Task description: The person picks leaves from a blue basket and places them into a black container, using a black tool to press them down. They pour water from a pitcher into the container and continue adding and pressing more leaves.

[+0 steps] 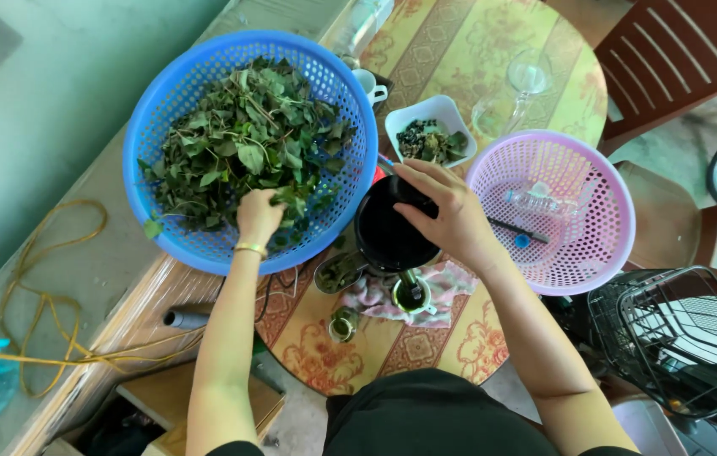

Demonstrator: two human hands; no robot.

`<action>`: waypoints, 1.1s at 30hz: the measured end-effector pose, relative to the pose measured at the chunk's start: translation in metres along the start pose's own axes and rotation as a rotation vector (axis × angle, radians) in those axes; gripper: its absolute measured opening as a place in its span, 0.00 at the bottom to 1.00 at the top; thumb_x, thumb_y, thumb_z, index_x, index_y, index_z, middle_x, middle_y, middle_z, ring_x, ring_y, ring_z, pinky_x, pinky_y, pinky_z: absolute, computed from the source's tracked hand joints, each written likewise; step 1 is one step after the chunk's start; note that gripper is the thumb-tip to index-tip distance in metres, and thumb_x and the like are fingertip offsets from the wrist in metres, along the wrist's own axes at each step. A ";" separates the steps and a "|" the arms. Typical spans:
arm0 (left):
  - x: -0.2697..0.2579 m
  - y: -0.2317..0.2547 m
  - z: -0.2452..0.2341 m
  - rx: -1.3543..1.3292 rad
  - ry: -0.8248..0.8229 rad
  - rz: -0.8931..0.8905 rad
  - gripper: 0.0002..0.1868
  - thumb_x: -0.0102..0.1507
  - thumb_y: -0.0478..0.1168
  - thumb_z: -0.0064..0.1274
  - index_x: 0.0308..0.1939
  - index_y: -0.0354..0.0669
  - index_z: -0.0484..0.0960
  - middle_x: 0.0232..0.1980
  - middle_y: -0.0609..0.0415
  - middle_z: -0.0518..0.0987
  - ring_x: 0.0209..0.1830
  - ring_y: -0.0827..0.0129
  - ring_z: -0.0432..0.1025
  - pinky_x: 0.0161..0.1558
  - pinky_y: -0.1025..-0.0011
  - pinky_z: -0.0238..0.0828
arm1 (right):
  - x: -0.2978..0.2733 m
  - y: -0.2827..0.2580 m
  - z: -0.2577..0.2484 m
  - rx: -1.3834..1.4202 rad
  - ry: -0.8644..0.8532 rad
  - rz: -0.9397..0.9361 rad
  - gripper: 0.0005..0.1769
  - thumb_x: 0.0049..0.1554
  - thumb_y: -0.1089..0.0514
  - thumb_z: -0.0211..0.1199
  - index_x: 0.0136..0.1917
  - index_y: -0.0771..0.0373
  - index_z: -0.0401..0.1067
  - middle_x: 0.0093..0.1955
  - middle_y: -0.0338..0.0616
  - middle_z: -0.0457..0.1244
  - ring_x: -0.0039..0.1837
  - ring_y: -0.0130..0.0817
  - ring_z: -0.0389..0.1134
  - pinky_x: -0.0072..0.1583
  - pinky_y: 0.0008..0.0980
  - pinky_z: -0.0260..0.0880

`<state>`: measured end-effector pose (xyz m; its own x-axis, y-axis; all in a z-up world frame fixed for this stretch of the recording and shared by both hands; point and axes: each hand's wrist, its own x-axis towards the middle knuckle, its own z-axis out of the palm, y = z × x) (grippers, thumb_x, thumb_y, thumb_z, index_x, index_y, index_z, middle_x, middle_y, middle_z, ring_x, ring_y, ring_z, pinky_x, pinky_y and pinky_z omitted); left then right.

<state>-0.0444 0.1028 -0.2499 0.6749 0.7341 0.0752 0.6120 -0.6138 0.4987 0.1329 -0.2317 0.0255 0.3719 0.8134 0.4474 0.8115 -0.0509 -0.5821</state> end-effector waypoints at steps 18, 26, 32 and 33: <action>-0.001 0.023 -0.075 -0.162 -0.044 0.053 0.16 0.61 0.38 0.63 0.52 0.41 0.81 0.45 0.37 0.83 0.45 0.43 0.79 0.47 0.55 0.76 | 0.020 -0.019 -0.023 0.017 -0.039 0.144 0.29 0.53 0.56 0.72 0.67 0.59 0.72 0.71 0.54 0.62 0.60 0.49 0.70 0.55 0.39 0.73; 0.012 0.085 -0.190 -0.504 0.026 0.171 0.42 0.63 0.27 0.58 0.74 0.50 0.50 0.54 0.41 0.83 0.53 0.55 0.80 0.52 0.61 0.75 | 0.124 -0.018 0.055 0.185 -0.147 -0.323 0.29 0.59 0.55 0.70 0.71 0.64 0.68 0.72 0.58 0.64 0.72 0.54 0.65 0.71 0.43 0.66; 0.029 0.085 -0.179 -0.876 0.187 0.284 0.39 0.64 0.24 0.55 0.75 0.43 0.54 0.58 0.46 0.77 0.55 0.68 0.75 0.56 0.67 0.75 | 0.182 0.002 0.159 0.124 -0.369 0.012 0.49 0.57 0.34 0.68 0.76 0.67 0.55 0.65 0.64 0.64 0.67 0.55 0.67 0.67 0.43 0.65; 0.032 0.080 -0.170 -0.891 0.243 0.295 0.36 0.66 0.24 0.56 0.74 0.40 0.58 0.60 0.46 0.75 0.56 0.68 0.74 0.59 0.67 0.74 | 0.183 0.002 0.172 0.220 -0.371 0.064 0.47 0.58 0.34 0.64 0.77 0.65 0.56 0.63 0.63 0.66 0.64 0.53 0.69 0.65 0.43 0.67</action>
<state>-0.0437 0.1268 -0.0603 0.5867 0.6874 0.4282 -0.1727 -0.4104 0.8954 0.1251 0.0170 -0.0108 0.1985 0.9679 0.1544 0.6619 -0.0162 -0.7494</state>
